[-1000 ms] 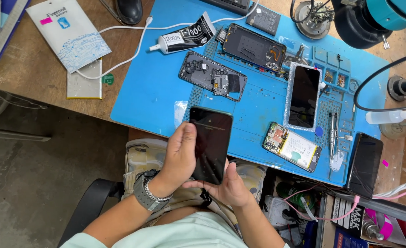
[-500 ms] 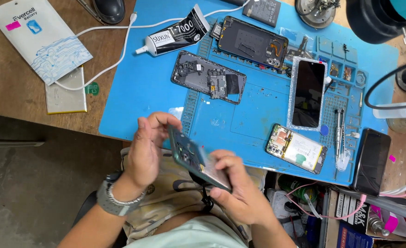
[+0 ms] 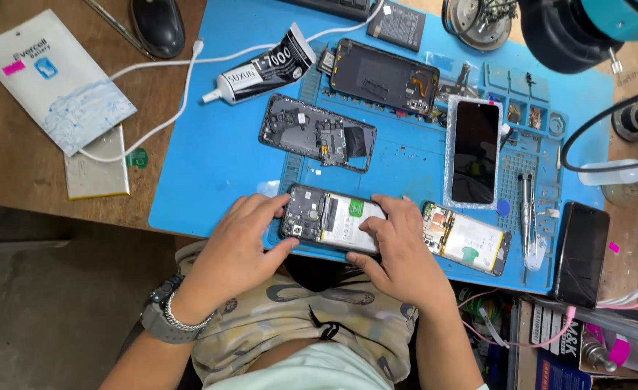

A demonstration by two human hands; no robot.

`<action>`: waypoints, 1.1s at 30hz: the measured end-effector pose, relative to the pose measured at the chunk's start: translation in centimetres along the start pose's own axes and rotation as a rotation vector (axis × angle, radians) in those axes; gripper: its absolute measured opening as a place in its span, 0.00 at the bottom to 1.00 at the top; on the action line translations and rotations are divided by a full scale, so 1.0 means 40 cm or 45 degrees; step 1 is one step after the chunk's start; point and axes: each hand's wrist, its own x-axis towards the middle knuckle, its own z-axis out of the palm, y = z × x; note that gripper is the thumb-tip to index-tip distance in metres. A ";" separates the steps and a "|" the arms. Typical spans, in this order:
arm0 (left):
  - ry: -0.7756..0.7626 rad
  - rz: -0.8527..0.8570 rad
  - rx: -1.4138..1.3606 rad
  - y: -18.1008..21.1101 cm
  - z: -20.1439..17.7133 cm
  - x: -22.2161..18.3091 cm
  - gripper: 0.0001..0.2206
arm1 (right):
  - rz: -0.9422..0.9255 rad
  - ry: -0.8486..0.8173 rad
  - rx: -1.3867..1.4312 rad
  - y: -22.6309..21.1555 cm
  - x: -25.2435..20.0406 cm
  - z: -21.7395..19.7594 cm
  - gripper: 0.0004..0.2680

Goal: The person handles a smartphone, removes the back cover, and uses a screwdriver to remove screws from the internal frame. They then use tweezers to lift and remove small components from the device's interior.

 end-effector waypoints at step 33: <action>-0.030 0.190 0.998 -0.043 -0.109 0.366 0.11 | 0.013 0.567 0.260 -0.015 -0.059 0.048 0.15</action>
